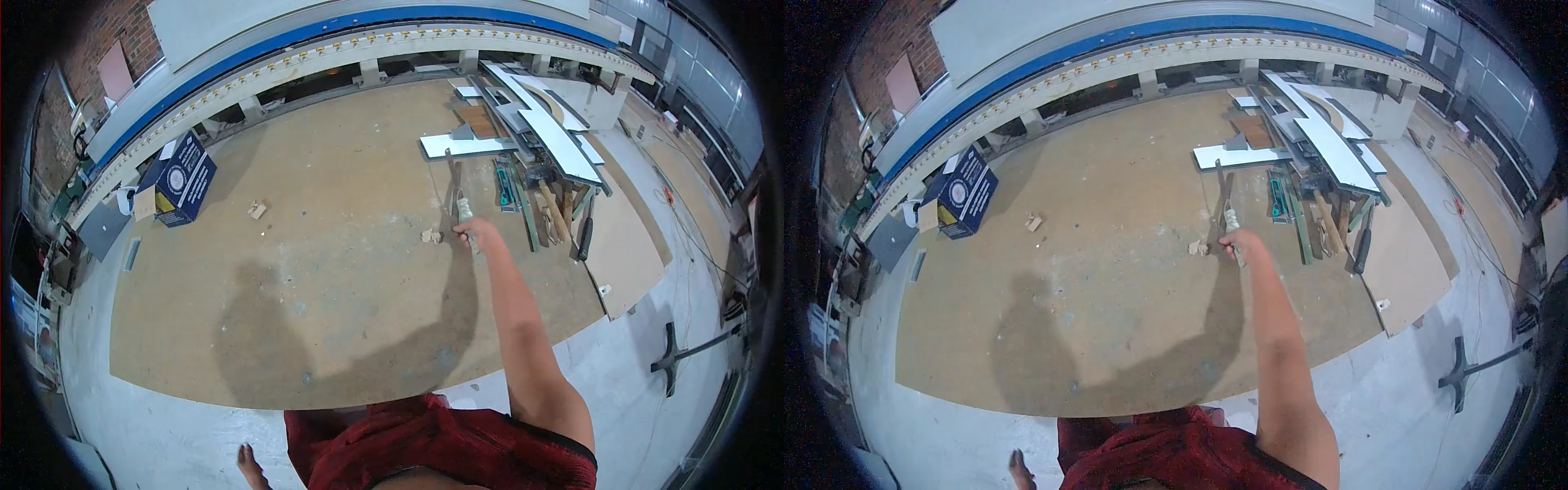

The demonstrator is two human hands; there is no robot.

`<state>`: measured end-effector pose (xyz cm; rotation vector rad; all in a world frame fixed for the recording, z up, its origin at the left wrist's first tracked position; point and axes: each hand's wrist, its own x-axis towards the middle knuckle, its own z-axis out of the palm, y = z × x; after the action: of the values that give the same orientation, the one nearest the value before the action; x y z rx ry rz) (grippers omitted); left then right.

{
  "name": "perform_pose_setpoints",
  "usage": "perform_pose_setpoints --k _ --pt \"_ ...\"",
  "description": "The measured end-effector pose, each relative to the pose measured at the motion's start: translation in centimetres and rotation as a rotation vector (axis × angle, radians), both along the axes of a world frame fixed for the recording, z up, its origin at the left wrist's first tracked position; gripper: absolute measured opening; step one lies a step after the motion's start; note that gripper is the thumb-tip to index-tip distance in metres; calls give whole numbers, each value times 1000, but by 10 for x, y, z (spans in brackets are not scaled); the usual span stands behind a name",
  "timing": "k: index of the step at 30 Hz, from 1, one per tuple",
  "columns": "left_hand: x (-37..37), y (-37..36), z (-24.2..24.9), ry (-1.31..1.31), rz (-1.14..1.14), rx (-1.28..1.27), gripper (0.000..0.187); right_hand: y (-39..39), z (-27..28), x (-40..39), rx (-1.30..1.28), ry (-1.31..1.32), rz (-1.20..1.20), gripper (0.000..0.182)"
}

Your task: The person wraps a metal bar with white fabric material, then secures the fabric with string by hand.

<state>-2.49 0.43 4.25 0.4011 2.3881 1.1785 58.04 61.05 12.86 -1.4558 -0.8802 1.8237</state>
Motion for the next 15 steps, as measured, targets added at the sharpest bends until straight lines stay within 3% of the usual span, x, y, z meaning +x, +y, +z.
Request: perform_pose_setpoints --k 3,5,7,15 --pt "24 63 65 182 0 105 49 -40 6 -5 24 206 -16 12" --pt "82 129 153 96 -61 104 49 -71 22 -19 46 267 21 14" --pt "122 177 191 45 -105 283 49 -96 33 -39 78 319 71 15" --pt "197 312 200 -424 -776 550 51 -157 73 -114 227 403 472 17"
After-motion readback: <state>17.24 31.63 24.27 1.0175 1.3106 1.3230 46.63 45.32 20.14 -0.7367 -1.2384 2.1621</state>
